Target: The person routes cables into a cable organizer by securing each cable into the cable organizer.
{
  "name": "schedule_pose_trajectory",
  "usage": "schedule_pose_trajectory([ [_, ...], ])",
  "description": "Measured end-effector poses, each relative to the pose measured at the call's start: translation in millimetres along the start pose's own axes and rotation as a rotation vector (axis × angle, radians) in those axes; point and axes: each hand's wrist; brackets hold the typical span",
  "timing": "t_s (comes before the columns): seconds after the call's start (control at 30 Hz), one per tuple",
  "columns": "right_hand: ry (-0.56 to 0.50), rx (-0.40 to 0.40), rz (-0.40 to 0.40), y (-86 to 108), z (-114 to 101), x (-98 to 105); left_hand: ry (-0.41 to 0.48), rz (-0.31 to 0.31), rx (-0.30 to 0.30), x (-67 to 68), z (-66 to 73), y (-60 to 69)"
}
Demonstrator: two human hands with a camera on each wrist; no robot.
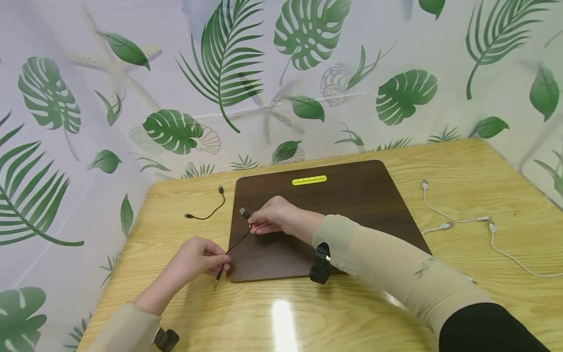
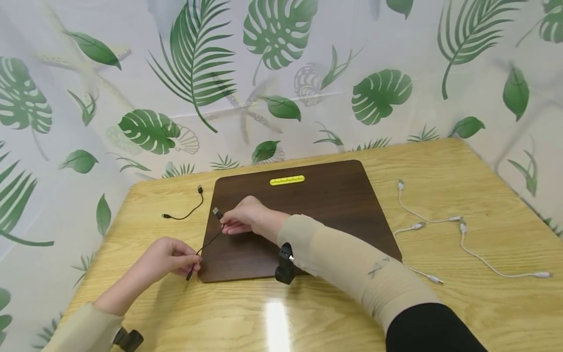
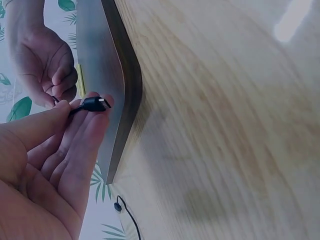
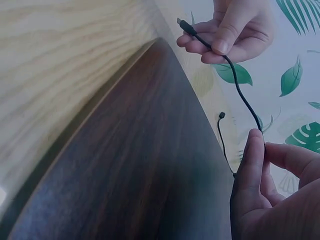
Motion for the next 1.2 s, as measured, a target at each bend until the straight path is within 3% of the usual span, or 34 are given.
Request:
schedule_pose_trajectory([
  [0.23, 0.012, -0.014, 0.020, -1.1, 0, 15, 0.021, -0.017, -0.012, -4.0, 4.8, -13.3],
  [0.63, 0.006, -0.036, 0.053, -0.6, -3, 37, -0.046, -0.055, -0.043, -7.9, 11.1, -36.9],
  [1.2, -0.014, -0.029, 0.089, -0.9, -6, 54, 0.005, -0.075, -0.060, -13.0, 13.3, -58.6],
])
Point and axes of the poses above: each hand's wrist, its own y-axis away from the middle knuckle, its own x-axis out of the back of the hand, z = x × y, and after that the axes turned 7 degrees about -x, right-handed
